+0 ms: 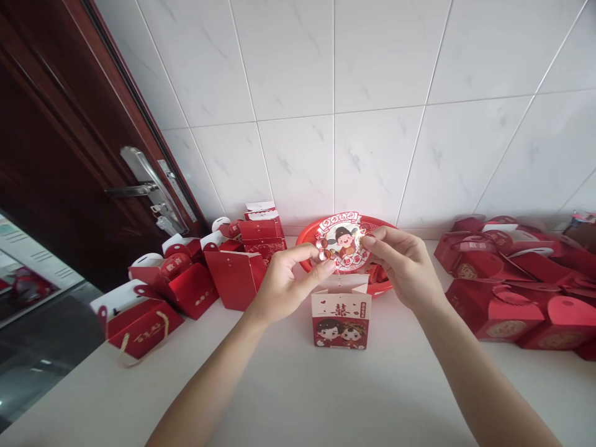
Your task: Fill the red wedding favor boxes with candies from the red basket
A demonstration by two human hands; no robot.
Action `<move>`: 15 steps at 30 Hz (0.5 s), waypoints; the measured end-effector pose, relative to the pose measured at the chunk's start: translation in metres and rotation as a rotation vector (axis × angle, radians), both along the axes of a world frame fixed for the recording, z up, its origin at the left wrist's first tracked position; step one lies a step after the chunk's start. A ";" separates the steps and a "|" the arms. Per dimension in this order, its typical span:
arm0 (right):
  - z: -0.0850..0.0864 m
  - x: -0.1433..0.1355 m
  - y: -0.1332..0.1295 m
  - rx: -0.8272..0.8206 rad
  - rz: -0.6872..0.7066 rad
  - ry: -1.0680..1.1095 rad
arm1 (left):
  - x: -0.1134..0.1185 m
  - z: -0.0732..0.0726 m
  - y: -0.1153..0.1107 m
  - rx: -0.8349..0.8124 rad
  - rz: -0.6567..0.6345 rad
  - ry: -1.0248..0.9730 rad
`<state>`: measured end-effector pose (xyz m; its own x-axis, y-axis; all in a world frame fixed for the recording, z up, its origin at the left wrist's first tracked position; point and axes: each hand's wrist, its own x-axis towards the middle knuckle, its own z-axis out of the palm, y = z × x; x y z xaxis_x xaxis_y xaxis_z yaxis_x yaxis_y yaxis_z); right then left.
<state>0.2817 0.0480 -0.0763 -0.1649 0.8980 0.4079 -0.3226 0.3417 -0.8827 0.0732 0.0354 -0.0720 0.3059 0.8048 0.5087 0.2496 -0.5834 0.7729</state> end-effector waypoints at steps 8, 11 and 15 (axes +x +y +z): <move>0.005 -0.001 -0.007 0.105 -0.062 -0.083 | -0.004 -0.001 0.001 -0.039 -0.023 0.016; 0.003 0.001 -0.007 0.087 -0.050 -0.072 | -0.003 0.002 -0.001 -0.034 -0.051 0.041; 0.001 0.004 -0.002 -0.037 0.006 -0.040 | -0.002 0.004 -0.002 0.041 -0.068 0.053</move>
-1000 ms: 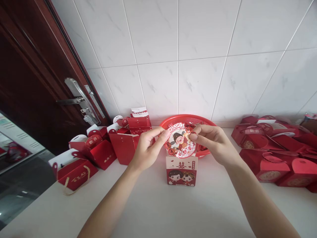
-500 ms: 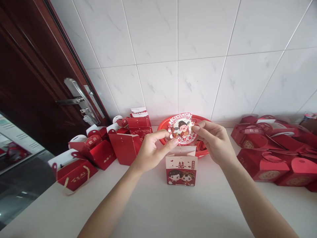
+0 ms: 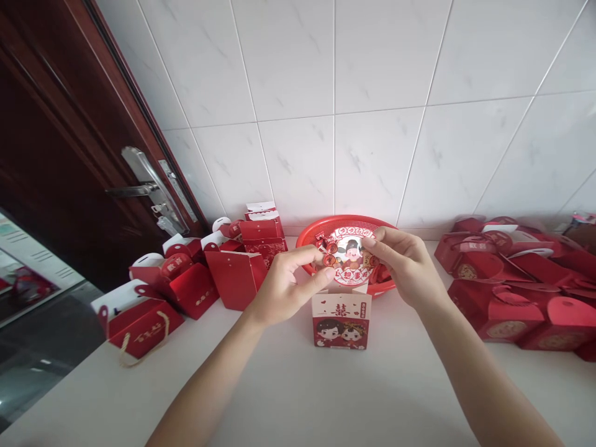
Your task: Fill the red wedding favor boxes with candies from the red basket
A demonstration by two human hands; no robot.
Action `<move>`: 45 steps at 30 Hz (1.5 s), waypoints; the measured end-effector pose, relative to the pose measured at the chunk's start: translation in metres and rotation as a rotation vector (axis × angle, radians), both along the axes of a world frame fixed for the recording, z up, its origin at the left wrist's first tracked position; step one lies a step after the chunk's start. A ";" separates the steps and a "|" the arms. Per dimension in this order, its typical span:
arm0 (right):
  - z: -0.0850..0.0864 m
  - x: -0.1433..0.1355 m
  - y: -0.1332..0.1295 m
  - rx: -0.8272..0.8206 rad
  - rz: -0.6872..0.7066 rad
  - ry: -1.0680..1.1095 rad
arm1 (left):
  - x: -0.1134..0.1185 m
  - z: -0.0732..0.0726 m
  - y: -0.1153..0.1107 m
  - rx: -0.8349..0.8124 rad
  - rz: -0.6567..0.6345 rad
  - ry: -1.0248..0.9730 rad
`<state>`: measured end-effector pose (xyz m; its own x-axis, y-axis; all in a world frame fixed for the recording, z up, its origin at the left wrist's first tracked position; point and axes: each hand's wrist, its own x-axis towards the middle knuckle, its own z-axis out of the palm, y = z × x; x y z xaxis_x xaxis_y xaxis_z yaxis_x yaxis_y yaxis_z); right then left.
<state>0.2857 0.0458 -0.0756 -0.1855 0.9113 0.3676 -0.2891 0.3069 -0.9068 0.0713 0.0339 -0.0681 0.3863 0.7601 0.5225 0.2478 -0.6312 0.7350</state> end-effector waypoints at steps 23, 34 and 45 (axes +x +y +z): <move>0.002 -0.002 -0.002 0.055 -0.121 -0.060 | -0.001 0.000 0.003 -0.008 0.054 -0.024; 0.004 -0.007 -0.005 0.079 -0.204 -0.095 | 0.002 -0.001 0.001 -0.128 0.000 0.029; -0.001 -0.007 0.000 -0.015 -0.144 -0.056 | 0.001 -0.002 0.002 -0.167 -0.078 -0.041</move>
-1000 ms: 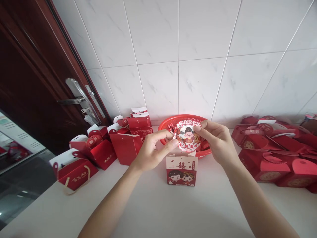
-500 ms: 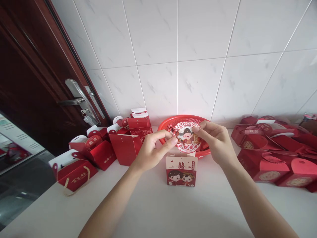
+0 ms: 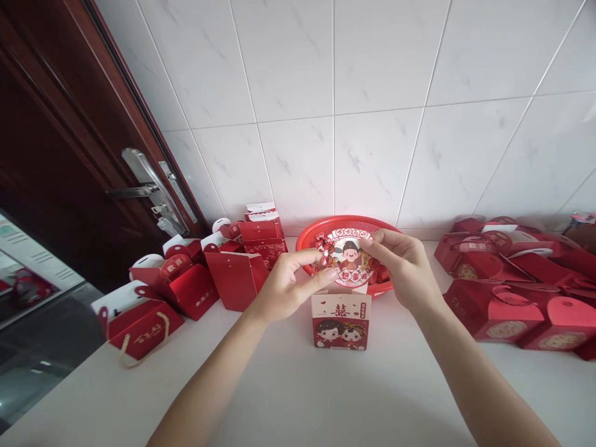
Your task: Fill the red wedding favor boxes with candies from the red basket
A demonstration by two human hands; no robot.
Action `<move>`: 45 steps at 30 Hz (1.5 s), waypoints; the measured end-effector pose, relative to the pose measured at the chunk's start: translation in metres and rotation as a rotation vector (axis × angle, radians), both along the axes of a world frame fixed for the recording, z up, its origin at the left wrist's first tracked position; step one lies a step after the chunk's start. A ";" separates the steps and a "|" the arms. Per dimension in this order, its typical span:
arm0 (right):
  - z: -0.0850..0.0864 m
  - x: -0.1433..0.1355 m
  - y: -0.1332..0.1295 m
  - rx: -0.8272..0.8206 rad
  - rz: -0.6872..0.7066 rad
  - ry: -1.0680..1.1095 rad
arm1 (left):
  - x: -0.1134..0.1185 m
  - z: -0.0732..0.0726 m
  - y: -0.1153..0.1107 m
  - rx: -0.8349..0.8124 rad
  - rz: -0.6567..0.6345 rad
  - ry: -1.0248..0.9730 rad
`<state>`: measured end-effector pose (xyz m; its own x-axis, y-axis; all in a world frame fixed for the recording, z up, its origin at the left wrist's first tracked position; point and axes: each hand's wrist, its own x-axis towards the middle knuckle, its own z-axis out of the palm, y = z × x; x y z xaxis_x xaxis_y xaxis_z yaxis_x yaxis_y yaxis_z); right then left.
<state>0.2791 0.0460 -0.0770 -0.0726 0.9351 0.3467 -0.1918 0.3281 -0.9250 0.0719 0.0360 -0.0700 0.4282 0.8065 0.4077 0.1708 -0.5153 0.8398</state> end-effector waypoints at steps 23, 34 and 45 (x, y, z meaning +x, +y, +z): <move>0.003 -0.001 -0.005 0.052 -0.029 -0.026 | 0.000 -0.001 0.001 0.029 0.034 0.020; 0.006 -0.001 -0.007 0.049 -0.017 -0.016 | -0.002 -0.004 0.002 0.056 0.025 0.036; 0.001 0.005 0.003 -0.038 0.100 -0.017 | -0.002 -0.003 0.009 0.226 0.082 0.119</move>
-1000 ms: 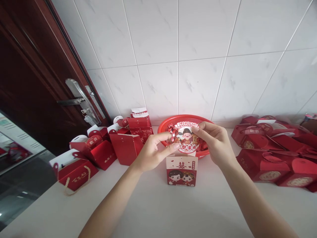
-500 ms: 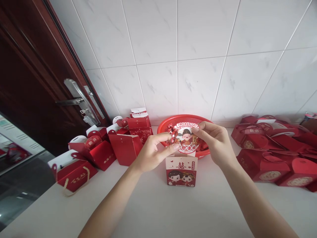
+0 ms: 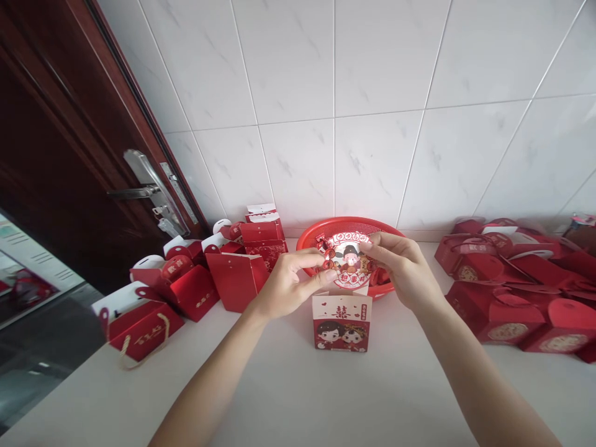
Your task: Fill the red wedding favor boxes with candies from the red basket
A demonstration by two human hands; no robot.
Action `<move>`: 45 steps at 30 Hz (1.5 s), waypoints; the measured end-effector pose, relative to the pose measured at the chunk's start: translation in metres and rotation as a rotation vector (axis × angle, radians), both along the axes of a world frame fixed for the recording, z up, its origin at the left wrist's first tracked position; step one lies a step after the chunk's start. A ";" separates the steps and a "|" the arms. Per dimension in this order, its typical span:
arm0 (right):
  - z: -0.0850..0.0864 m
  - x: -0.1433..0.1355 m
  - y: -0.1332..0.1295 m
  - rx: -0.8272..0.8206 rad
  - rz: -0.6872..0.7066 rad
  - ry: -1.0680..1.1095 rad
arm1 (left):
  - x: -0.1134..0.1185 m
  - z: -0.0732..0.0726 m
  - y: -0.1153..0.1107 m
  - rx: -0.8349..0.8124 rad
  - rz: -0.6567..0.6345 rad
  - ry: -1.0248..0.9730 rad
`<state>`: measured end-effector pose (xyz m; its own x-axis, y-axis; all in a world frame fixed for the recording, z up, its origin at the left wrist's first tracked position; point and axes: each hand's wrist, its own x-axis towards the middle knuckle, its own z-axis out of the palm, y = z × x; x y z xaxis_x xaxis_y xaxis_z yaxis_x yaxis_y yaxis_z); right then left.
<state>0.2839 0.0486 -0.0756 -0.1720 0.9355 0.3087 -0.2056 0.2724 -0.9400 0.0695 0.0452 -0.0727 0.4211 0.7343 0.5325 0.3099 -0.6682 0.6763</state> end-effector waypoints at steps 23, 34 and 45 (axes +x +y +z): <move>0.002 -0.005 -0.001 0.167 0.132 -0.219 | 0.005 -0.009 0.004 -0.249 -0.030 -0.142; -0.001 -0.008 -0.003 0.130 0.123 -0.214 | 0.005 -0.010 0.003 -0.277 -0.030 -0.183; -0.002 -0.007 -0.002 0.106 0.203 -0.245 | 0.005 -0.008 0.002 -0.240 -0.028 -0.180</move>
<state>0.2770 0.0470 -0.0776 -0.4324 0.8393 0.3294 -0.0373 0.3483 -0.9366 0.0749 0.0474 -0.0809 0.3570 0.8378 0.4131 0.1545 -0.4891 0.8584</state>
